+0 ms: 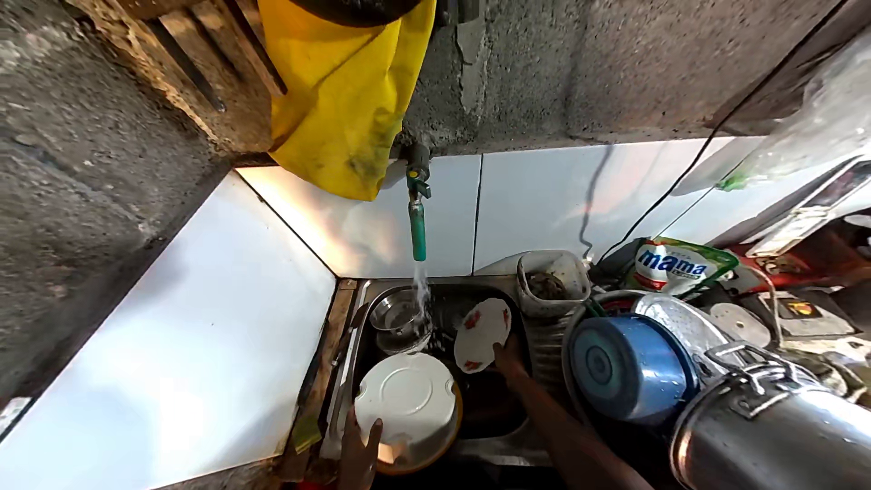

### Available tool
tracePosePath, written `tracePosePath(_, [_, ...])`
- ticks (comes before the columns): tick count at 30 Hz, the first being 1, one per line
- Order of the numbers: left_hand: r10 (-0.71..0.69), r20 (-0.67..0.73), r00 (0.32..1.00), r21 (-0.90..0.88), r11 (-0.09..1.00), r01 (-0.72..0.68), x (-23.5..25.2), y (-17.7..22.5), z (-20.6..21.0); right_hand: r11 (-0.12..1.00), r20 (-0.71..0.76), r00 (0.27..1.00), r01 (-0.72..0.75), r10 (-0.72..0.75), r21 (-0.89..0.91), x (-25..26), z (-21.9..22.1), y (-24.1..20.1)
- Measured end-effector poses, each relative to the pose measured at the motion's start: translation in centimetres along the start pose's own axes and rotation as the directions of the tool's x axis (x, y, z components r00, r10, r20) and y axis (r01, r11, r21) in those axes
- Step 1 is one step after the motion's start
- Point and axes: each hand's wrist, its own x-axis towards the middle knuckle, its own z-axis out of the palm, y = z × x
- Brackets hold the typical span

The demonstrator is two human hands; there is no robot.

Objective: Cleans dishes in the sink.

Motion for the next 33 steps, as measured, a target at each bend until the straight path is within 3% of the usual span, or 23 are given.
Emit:
tracePosePath(3, [0.134,-0.09,0.987,0.186,0.976,-0.115,-0.9,1.0,0.0,0.948,0.039,0.983,0.183,-0.18,-0.26,-2.8,-1.9,-2.5])
tracePosePath(5, [0.341,-0.194,0.92,0.338,0.903,-0.264,-1.1,2.4,0.5,0.894,-0.008,0.948,0.297,-0.318,-0.334,-4.1,-2.8,-4.0])
tracePosePath(7, [0.532,-0.239,0.813,0.266,0.841,-0.472,-0.3,4.2,1.6,0.863,-0.026,0.887,0.441,-0.461,-0.246,-4.5,-3.6,-4.6])
tracePosePath(8, [0.573,-0.224,0.788,0.164,0.819,-0.549,0.2,5.4,2.3,0.858,-0.013,0.866,0.492,-0.5,-0.149,-4.5,-3.9,-4.7])
tracePosePath(9, [0.55,-0.163,0.819,0.015,0.831,-0.556,0.5,7.1,3.0,0.858,0.011,0.859,0.512,-0.512,-0.035,-4.5,-4.2,-4.8])
tracePosePath(10, [0.476,-0.071,0.877,-0.149,0.864,-0.481,0.8,8.8,3.8,0.861,0.036,0.862,0.502,-0.506,0.082,-4.4,-4.2,-4.8])
tracePosePath(12, [0.21,0.177,0.962,-0.425,0.897,-0.118,1.8,12.3,5.7,0.879,0.071,0.9,0.401,-0.431,0.257,-4.6,-3.7,-4.9])
tracePosePath(14, [-0.052,0.37,0.928,-0.574,0.772,0.272,3.6,15.0,7.3,0.896,0.126,0.929,0.289,-0.348,0.338,-5.4,-2.7,-5.3])
tracePosePath(15, [-0.133,0.417,0.899,-0.627,0.674,0.39,4.6,15.7,7.8,0.905,0.156,0.935,0.25,-0.317,0.343,-5.9,-2.3,-5.3])
tracePosePath(17, [-0.169,0.406,0.898,-0.752,0.497,0.433,5.7,16.2,8.4,0.936,0.176,0.934,0.271,-0.312,0.224,-6.3,-1.7,-5.3])
tracePosePath(18, [-0.145,0.39,0.91,-0.785,0.464,0.41,5.9,16.0,8.6,0.935,0.166,0.92,0.352,-0.356,0.054,-6.1,-1.8,-5.5])
tracePosePath(19, [-0.116,0.368,0.922,-0.802,0.462,0.379,5.9,15.6,8.7,0.867,0.168,0.887,0.458,-0.43,-0.195,-5.7,-2.2,-6.0])
tracePosePath(21, [-0.063,0.32,0.945,-0.809,0.502,0.307,5.4,15.1,8.9,0.506,0.273,0.786,0.579,-0.554,-0.639,-4.8,-2.8,-7.5])
tracePosePath(23, [-0.022,0.291,0.957,-0.797,0.548,0.255,4.5,15.2,9.1,0.115,0.385,0.64,0.596,-0.665,-0.794,-3.0,-2.0,-8.2])
tracePosePath(25, [0.023,0.297,0.955,-0.791,0.565,0.233,3.7,16.2,8.8,-0.148,0.478,0.498,0.564,-0.724,-0.812,-1.0,0.1,-8.9])
tracePosePath(29, [0.18,0.158,0.971,-0.817,0.577,0.026,4.3,16.7,8.3,-0.265,0.651,0.36,0.703,-0.668,-0.66,0.3,4.9,-9.4])
tracePosePath(31, [0.206,0.104,0.973,-0.847,0.532,-0.022,4.9,16.6,8.2,-0.202,0.767,0.209,0.893,-0.606,-0.403,-0.4,6.6,-8.9])
tracePosePath(33, [0.187,0.081,0.979,-0.876,0.482,-0.02,5.3,15.9,8.1,-0.086,0.863,0.139,0.975,-0.485,-0.205,-1.7,7.0,-8.6])
